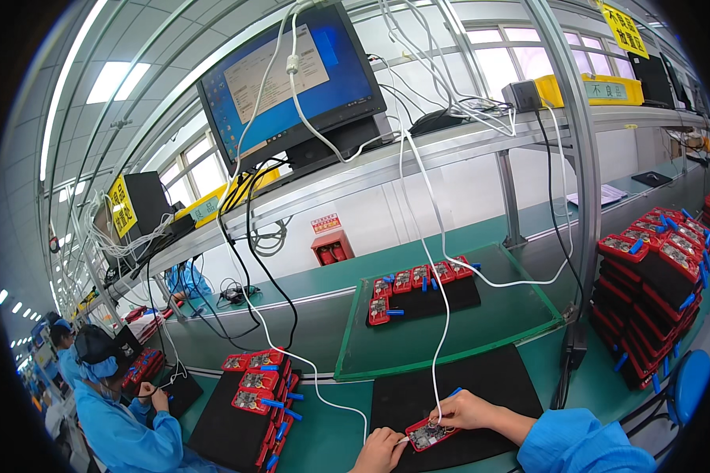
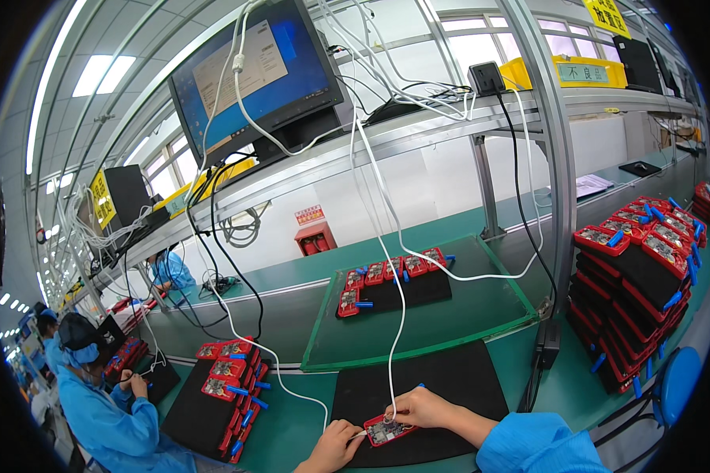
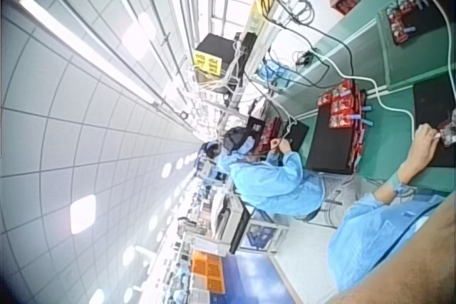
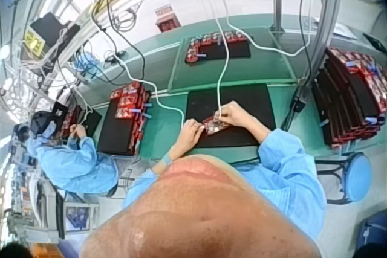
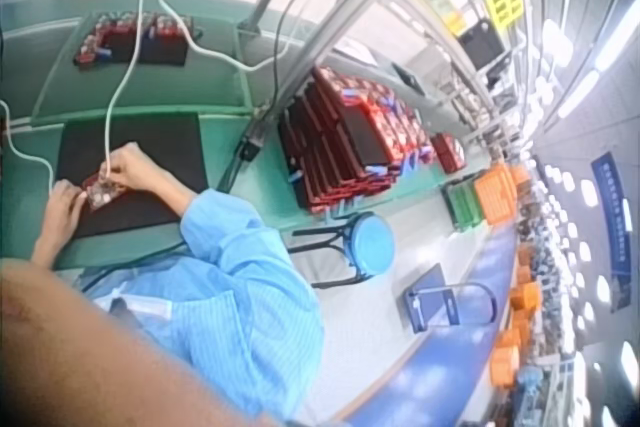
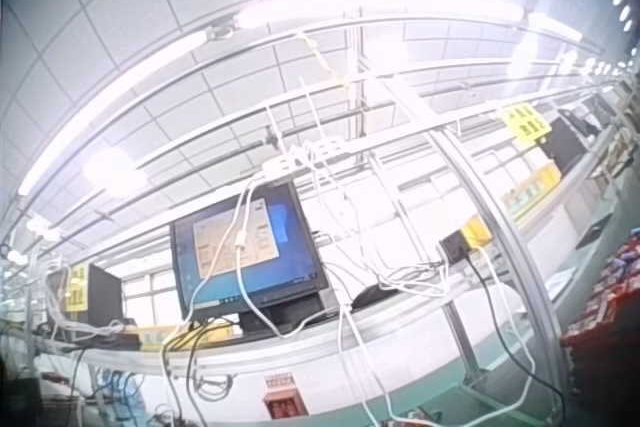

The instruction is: Manually assemble components onto a PCB for small electronic devices at a factory workstation.

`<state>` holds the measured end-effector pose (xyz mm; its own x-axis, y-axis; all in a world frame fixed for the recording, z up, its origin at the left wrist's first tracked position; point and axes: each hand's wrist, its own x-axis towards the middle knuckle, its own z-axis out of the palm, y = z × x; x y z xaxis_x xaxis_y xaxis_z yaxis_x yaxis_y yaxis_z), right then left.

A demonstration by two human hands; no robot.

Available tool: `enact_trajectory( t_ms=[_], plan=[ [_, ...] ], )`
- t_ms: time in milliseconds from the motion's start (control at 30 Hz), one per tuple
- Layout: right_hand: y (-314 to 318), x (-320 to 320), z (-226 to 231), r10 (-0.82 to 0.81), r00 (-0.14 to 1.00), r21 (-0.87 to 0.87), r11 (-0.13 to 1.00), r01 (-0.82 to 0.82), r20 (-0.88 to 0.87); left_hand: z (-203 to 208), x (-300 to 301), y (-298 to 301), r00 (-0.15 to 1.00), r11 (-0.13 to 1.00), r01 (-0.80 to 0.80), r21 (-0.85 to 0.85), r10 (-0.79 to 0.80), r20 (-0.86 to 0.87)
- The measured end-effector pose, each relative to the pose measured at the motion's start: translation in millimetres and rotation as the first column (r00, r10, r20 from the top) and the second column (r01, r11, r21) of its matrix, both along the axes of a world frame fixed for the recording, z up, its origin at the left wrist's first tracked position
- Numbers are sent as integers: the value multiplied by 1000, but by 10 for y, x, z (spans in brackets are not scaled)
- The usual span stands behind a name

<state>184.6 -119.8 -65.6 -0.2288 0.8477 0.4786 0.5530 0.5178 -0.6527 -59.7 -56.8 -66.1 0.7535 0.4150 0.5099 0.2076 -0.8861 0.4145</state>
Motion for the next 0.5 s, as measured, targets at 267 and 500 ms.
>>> enact_trajectory(
  t_ms=[267,500],
  plan=[
    [-21,-12,46,5,1000,10,1000,-5,-12,3,0,-12,1000,1000,-5,-4,5,4],
    [-14,-4,59,-14,998,-24,1000,15,54,-2,7,-5,1000,1000,-7,-11,7,13]
  ],
)
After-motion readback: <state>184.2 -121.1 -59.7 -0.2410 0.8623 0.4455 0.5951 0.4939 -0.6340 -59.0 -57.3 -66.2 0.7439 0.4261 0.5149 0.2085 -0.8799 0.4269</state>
